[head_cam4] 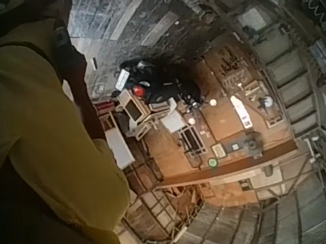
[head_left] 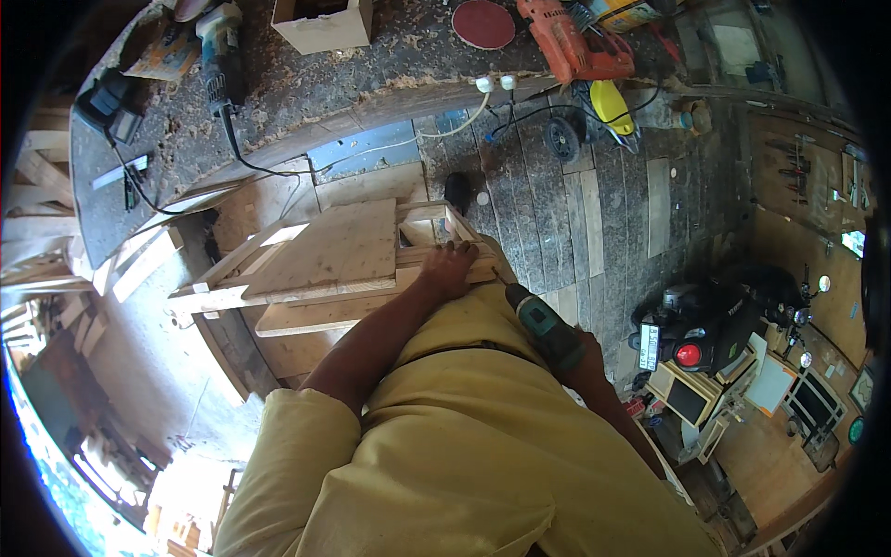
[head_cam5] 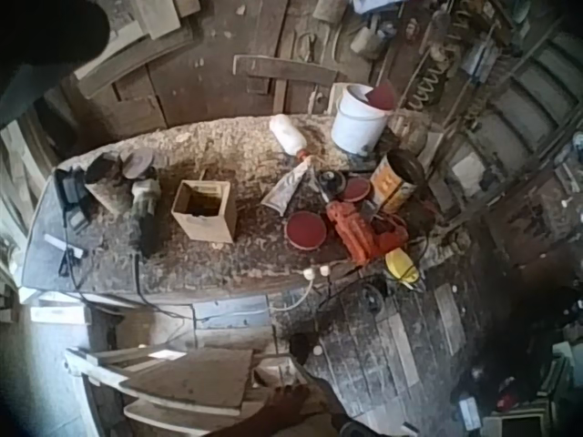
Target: The person assembles a wooden structure by drilling and driving screws with a power drill, applying glue to the joints, sanding the edges with an angle grinder, and fastening additional wooden pieces.
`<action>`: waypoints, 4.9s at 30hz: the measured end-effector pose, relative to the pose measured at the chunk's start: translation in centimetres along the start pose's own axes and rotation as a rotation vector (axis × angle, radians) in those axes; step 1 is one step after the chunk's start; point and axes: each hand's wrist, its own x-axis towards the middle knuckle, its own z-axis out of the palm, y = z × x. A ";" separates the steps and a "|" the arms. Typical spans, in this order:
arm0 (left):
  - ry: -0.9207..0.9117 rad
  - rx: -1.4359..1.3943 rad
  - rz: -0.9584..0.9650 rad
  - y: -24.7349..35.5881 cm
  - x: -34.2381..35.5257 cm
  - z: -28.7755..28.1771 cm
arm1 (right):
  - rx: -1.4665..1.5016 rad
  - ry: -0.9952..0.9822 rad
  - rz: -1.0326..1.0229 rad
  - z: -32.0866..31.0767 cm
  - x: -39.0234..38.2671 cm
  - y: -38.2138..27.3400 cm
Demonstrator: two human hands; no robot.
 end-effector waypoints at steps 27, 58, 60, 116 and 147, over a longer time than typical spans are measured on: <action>0.015 0.004 0.016 -0.4 0.1 0.6 | 0.142 0.007 0.161 -0.1 1.3 -3.8; -0.022 0.027 0.005 -0.4 0.6 0.1 | -0.118 -0.029 0.110 -1.8 1.2 -4.7; -0.028 0.015 0.001 -0.4 0.7 -0.2 | -0.099 -0.021 0.107 -2.0 1.1 -4.9; 0.311 0.036 0.480 1.7 2.1 1.2 | -0.194 -0.001 0.077 -2.4 -1.2 -5.9; 0.274 0.009 0.484 1.3 2.3 1.4 | -0.271 -0.016 0.047 -2.8 -1.2 -5.4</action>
